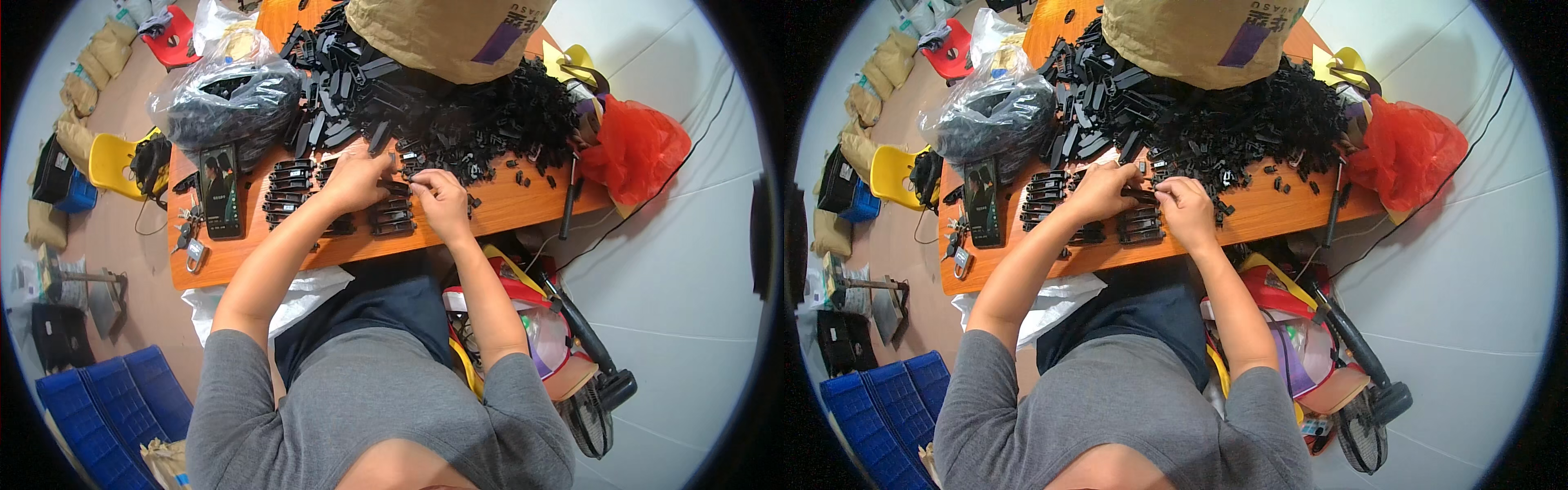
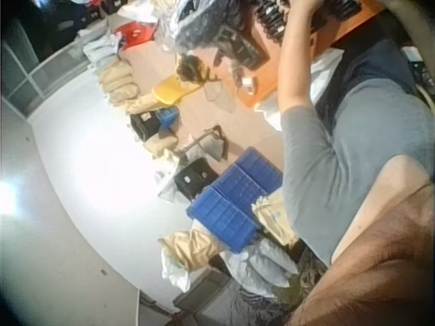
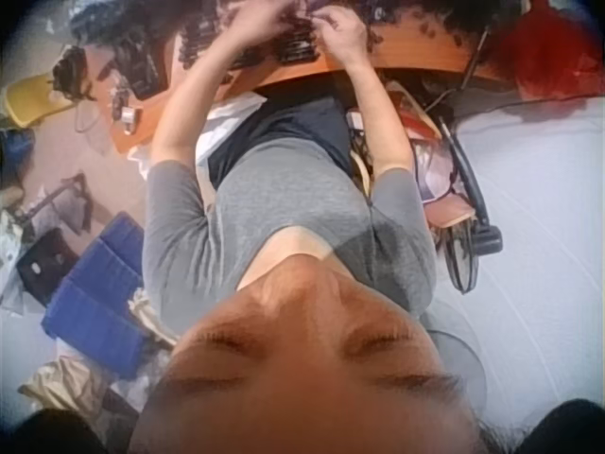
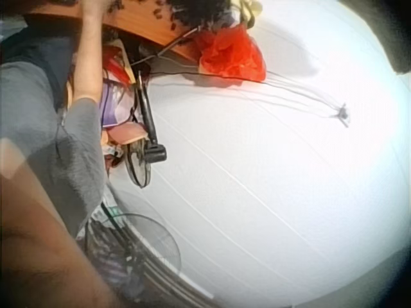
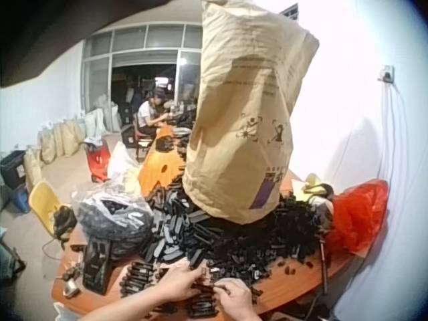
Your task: The person assembles small black plastic parts by hand at a table.
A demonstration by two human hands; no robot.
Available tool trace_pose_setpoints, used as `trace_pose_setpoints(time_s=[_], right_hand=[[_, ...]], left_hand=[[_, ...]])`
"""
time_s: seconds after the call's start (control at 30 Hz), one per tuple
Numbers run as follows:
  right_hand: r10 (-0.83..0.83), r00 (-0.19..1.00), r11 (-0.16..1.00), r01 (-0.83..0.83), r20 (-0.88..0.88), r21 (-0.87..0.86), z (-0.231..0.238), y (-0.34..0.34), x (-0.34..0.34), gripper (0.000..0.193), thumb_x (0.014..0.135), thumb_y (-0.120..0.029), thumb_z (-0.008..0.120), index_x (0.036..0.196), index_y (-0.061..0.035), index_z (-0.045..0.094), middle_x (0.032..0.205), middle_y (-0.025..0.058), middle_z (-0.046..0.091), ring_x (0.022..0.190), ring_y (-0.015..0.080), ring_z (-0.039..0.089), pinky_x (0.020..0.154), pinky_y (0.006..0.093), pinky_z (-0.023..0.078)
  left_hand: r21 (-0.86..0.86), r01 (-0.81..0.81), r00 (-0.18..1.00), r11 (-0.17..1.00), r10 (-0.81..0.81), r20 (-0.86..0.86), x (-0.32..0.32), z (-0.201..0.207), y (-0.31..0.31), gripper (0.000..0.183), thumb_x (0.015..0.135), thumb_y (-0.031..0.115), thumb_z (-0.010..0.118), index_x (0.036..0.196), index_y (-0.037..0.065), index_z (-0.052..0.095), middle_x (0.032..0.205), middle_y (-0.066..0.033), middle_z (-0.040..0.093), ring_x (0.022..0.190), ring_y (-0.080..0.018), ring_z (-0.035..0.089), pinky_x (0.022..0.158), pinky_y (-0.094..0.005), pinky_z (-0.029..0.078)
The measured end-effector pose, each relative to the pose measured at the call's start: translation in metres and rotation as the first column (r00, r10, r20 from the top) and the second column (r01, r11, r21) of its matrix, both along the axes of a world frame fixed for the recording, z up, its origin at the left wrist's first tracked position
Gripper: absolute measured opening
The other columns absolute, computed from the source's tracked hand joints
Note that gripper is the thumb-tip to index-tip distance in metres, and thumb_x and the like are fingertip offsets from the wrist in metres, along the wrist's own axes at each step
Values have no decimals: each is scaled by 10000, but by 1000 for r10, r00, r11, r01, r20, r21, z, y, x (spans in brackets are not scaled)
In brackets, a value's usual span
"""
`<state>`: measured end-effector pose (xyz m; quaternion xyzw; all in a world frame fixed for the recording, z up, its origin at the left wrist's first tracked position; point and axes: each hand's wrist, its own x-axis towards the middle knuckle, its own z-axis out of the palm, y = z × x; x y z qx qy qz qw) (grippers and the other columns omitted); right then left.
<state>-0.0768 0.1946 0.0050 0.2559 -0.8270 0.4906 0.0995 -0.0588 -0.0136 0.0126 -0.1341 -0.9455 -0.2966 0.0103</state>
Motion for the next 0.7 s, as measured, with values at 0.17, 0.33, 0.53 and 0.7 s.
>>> trace_pose_setpoints(time_s=[0.17, 0.33, 0.53, 0.7], right_hand=[[100, 991, 987, -88, -83, 134, -11, -6, -4, 102, 767, -82, 723, 868, -76, 714, 944, 49, 711, 922, 246, 646, 819, 354, 524], [171, 971, 944, -112, -168, 311, -11, -12, -8, 91, 757, -92, 733, 846, -100, 718, 940, 36, 713, 899, 238, 649, 776, 343, 529], [189, 965, 960, -142, -182, 241, -17, -10, -10, 126, 734, -69, 743, 854, -96, 714, 929, 33, 712, 867, 235, 650, 758, 336, 528], [243, 949, 954, -196, -201, 226, -16, -11, -11, 124, 737, -67, 740, 854, -99, 713, 924, 20, 701, 873, 233, 641, 759, 339, 526]], left_hand=[[-58, -18, 999, 998, 16, -30, 4, 1, 2, 590, 709, 186, 781, 1243, 132, 538, 963, -37, 737, 1028, -257, 621, 895, -413, 408], [-44, -9, 1000, 999, 8, -25, 0, -6, 0, 627, 703, 200, 792, 1266, 125, 526, 967, -53, 738, 1015, -263, 636, 896, -406, 419], [-55, -26, 999, 998, 23, -43, 2, -6, -2, 633, 698, 196, 795, 1264, 110, 526, 943, -51, 740, 997, -264, 650, 885, -415, 439], [-42, -24, 999, 999, 23, -25, 5, -6, -6, 626, 698, 178, 791, 1263, 107, 529, 942, -41, 738, 1029, -262, 638, 897, -423, 429]])
